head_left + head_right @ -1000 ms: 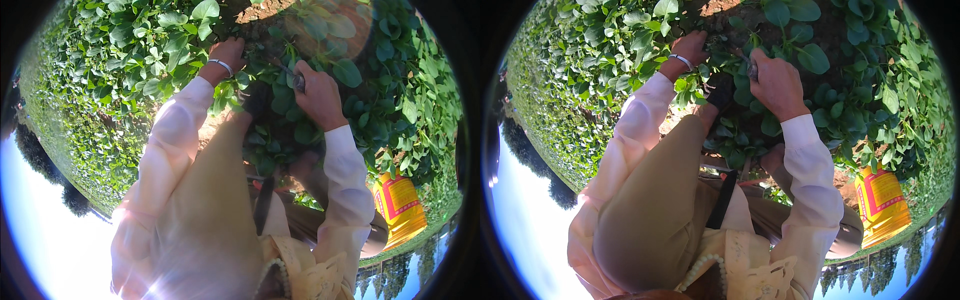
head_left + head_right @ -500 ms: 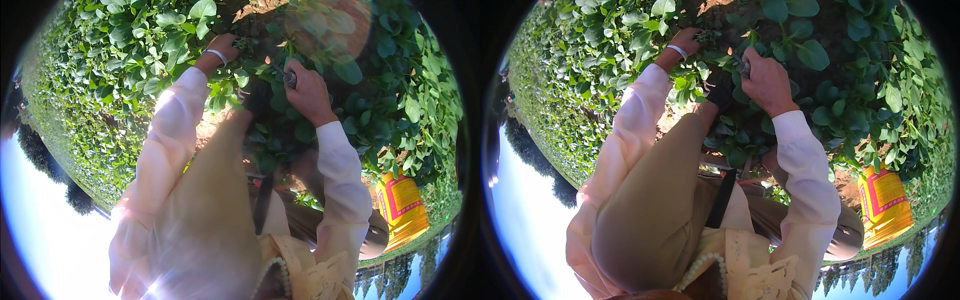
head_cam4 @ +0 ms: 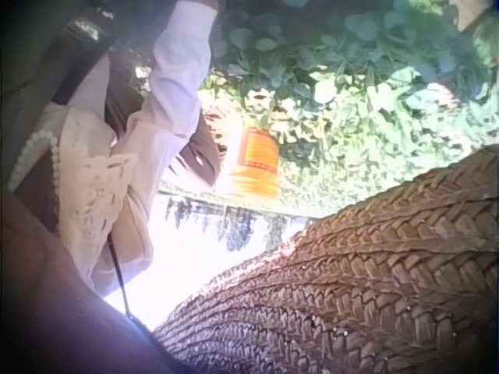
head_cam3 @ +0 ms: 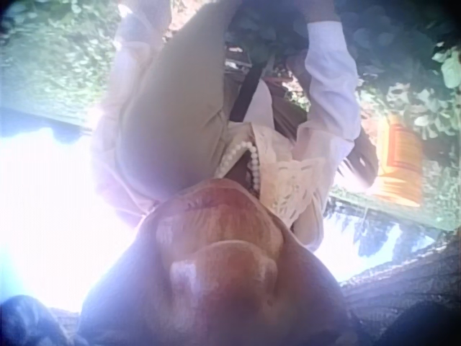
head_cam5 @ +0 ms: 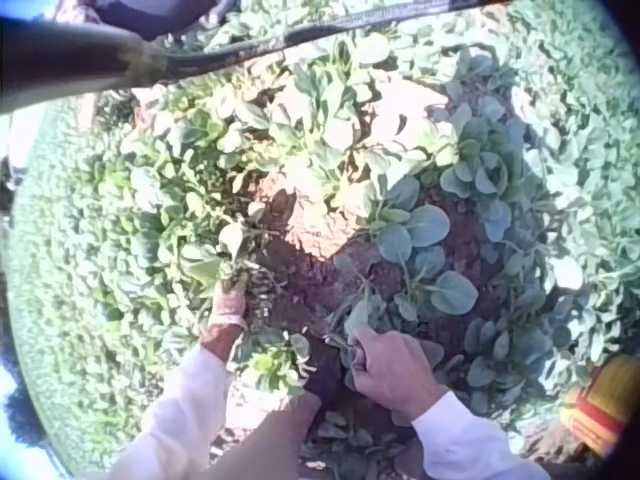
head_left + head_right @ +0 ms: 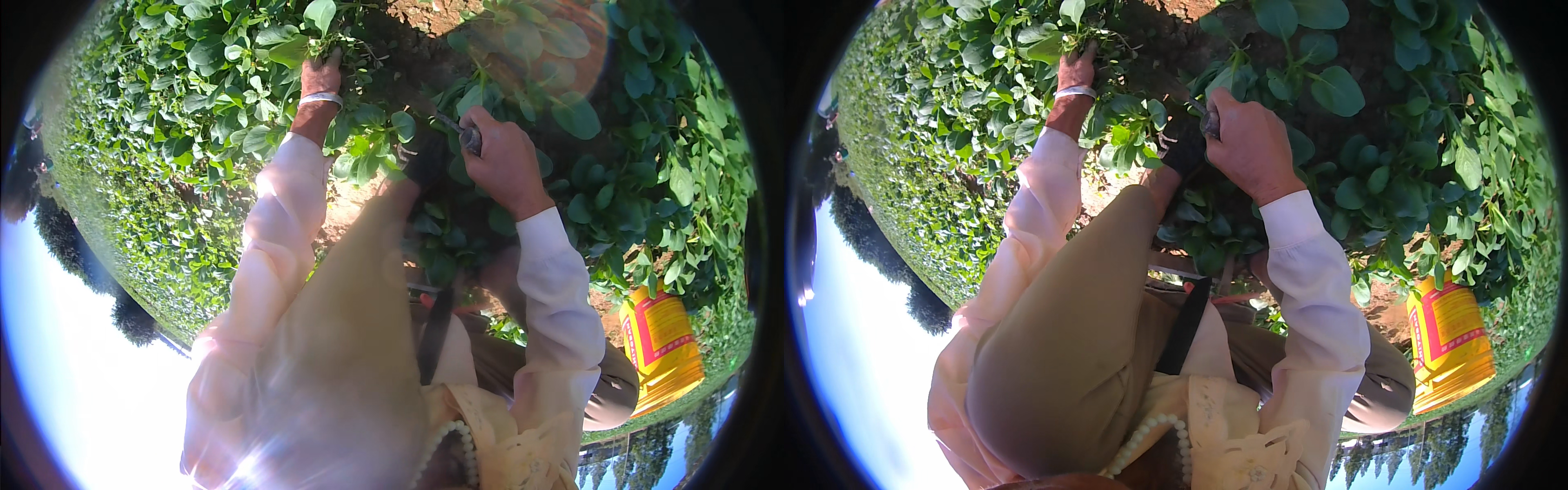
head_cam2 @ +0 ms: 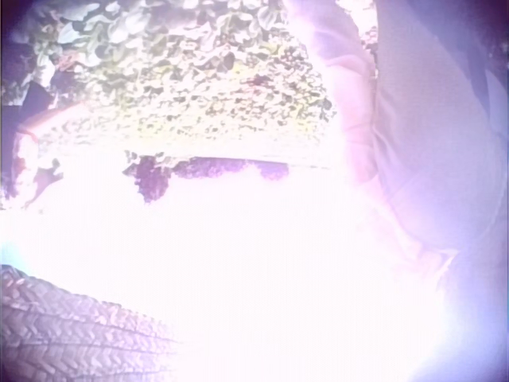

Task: The person cuts green leafy plants with a sickle and places them into a yellow bucket.

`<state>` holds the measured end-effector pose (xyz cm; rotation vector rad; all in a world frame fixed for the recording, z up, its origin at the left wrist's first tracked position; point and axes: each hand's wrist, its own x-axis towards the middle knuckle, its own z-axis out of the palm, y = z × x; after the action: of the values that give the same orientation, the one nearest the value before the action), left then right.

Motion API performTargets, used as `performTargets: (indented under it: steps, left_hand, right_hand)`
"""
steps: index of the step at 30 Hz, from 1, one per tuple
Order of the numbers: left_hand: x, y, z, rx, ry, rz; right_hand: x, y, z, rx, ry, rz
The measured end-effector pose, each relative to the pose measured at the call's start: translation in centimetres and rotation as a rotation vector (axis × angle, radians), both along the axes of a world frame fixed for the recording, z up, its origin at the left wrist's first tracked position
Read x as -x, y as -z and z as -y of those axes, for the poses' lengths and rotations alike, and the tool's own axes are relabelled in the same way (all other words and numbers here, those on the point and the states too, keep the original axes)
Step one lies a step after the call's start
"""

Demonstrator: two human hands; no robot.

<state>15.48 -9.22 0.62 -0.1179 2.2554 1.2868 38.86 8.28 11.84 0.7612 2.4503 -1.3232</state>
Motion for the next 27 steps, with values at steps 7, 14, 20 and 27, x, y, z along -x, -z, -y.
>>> performTargets:
  steps: [7,14,20,27]
  left_hand:
    - [-2.5,-1.6,-0.2,0.585,0.936,-0.446]
    - [1.0,2.2,1.0,0.638,0.974,-0.301]
    - [4.5,1.3,1.2,0.349,0.403,0.217]
    - [3.6,-2.3,1.8,0.765,0.976,-0.246]
  right_hand:
    - [-1.2,1.6,2.6,0.028,0.104,-0.047]
    - [2.6,5.1,7.6,0.031,0.262,-0.044]
    - [3.8,5.0,5.7,0.151,0.379,-0.032]
    - [0.4,1.2,4.0,0.114,0.114,-0.030]
